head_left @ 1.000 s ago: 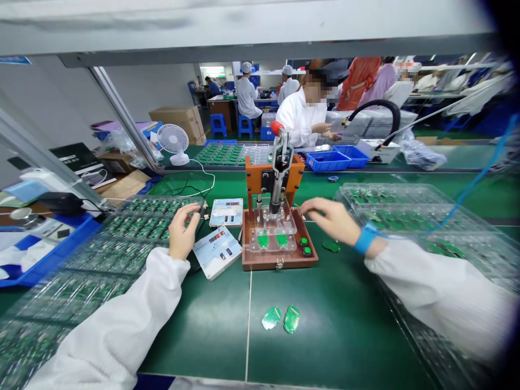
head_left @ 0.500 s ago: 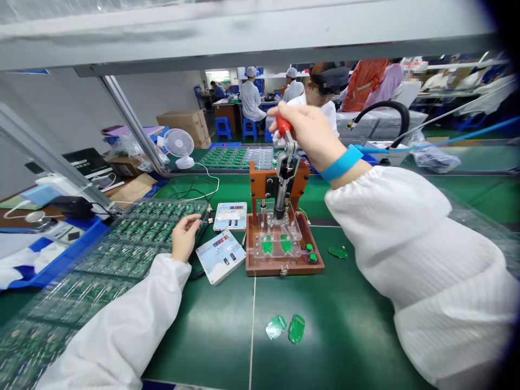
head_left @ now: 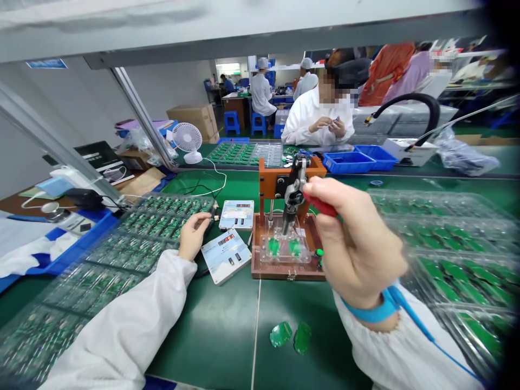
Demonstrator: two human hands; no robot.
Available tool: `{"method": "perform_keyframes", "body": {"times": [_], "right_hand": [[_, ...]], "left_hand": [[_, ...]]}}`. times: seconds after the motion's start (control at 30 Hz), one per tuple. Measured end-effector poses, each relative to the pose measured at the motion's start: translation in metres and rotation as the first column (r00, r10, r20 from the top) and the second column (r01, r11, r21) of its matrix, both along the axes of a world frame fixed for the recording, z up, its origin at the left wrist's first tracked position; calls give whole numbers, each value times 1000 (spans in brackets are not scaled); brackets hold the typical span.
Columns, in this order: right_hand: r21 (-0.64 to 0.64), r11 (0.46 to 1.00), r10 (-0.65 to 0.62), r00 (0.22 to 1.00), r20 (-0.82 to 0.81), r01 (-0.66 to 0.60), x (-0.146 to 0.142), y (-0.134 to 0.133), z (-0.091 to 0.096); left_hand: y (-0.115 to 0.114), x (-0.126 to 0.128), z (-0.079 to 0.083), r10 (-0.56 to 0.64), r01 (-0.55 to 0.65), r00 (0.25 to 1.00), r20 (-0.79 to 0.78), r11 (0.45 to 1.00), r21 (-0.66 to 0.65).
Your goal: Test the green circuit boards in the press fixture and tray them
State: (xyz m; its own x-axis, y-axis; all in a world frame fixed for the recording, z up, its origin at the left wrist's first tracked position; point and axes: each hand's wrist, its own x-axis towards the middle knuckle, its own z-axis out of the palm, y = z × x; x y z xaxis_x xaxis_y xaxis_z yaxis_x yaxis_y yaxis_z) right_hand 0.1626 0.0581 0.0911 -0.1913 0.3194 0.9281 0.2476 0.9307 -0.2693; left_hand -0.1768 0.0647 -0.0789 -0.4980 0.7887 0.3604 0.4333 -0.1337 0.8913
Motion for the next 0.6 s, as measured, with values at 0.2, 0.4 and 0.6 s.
{"method": "perform_keyframes", "body": {"times": [0.2,0.4,0.6], "right_hand": [[104,994,42,997,-69,-35,-10,13,-50],[25,997,73,984,-161,-70,-20,12,-68],[41,992,129,971,-202,-123,-23,11,-67]], "left_hand": [[-2,4,2,-15,15,998,-63,1000,-3],[-6,7,11,-139,121,962,-235,989,-91],[-7,25,31,-604,260,610,-513,764,-591]]}}
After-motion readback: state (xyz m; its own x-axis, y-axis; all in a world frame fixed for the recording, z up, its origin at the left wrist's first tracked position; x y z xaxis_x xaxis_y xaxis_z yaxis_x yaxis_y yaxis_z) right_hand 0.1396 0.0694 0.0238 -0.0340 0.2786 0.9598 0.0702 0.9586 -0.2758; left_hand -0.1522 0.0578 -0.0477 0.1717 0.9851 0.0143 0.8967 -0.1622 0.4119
